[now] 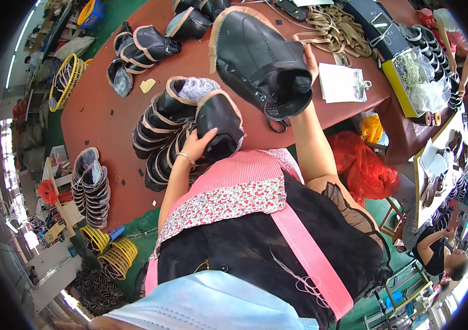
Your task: Inspecting and trimming threads from shoe uppers on a factory workbench.
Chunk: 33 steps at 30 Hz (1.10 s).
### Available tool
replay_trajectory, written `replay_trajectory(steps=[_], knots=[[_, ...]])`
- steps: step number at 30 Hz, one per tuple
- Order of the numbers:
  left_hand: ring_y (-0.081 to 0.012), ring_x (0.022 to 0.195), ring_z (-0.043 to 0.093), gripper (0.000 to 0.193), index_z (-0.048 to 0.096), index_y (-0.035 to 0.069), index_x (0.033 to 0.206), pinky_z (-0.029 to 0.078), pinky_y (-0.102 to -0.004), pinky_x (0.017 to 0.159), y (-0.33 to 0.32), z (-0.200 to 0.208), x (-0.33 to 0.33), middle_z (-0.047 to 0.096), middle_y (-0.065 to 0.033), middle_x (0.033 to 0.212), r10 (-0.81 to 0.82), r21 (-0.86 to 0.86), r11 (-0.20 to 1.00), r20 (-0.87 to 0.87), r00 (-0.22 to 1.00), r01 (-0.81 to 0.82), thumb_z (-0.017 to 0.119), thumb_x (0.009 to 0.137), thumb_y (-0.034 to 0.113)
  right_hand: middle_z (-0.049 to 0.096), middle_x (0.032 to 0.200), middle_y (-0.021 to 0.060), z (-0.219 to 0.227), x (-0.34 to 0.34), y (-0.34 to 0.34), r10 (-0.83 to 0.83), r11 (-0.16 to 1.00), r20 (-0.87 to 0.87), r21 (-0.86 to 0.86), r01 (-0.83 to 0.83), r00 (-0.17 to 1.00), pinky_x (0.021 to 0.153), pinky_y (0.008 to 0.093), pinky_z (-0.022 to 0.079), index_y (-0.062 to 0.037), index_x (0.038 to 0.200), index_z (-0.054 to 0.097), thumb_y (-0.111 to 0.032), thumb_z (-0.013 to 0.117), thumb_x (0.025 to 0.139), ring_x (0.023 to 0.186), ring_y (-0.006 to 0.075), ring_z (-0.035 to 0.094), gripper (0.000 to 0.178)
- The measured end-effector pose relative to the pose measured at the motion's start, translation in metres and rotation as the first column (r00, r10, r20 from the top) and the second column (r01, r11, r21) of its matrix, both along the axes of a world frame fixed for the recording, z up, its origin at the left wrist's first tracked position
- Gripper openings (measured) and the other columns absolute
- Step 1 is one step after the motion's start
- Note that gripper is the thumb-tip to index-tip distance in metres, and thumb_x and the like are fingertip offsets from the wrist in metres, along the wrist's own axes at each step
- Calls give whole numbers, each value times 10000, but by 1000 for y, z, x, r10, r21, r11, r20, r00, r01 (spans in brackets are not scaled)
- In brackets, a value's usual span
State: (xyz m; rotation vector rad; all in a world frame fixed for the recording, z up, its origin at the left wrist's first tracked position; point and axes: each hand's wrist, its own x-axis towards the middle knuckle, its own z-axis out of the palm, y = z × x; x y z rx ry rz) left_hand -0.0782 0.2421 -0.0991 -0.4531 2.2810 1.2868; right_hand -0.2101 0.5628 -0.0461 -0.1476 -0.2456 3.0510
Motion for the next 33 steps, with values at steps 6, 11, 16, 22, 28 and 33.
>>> replay_trajectory(steps=[6,11,16,22,28,33], knots=[[-362,1180,601,492,487,-50,1371,472,-415,1012,38,54,-43,603,-220,1313,199,482,876,-332,922,-15,457,1076,341,703,1074,116,-28,29,-39,235,958,188,119,-259,954,862,428,576,-55,1250,616,-364,540,1024,952,274,694,390],[-178,1303,504,497,382,-40,1500,359,-315,1129,57,104,-45,551,-98,1416,411,635,773,-520,749,16,427,1099,251,628,1102,158,-83,57,-50,121,-375,122,925,-69,985,916,420,530,-29,1192,598,-263,648,946,1042,322,636,343],[-125,1204,541,444,497,-46,1418,394,-273,1069,39,118,-44,611,-66,1302,318,575,816,-529,787,57,429,1100,256,514,1155,221,-194,92,5,-34,-847,250,508,-160,968,931,464,507,-7,1114,516,-207,813,763,1087,408,552,501],[-157,1123,600,466,563,-39,1324,464,-299,1000,13,130,-48,639,-95,1251,438,737,667,-266,859,-112,403,1104,338,499,1194,217,-175,94,9,13,-862,348,479,-166,938,936,456,519,-18,1147,464,-215,860,742,1139,401,554,600],[-169,1080,628,534,584,-20,1294,500,-326,978,4,151,-54,658,-82,1211,487,775,611,-208,848,-161,321,1109,407,668,755,117,-188,80,30,153,-821,409,560,-115,900,726,439,563,-8,1038,558,-75,692,833,757,378,692,254],[-161,1100,614,446,589,-34,1300,485,-311,979,0,155,-49,654,-81,1222,563,764,613,-246,789,-200,378,1094,300,660,918,92,-130,69,6,331,-40,529,835,-549,781,707,292,524,9,1157,559,-21,656,858,823,157,635,316]])
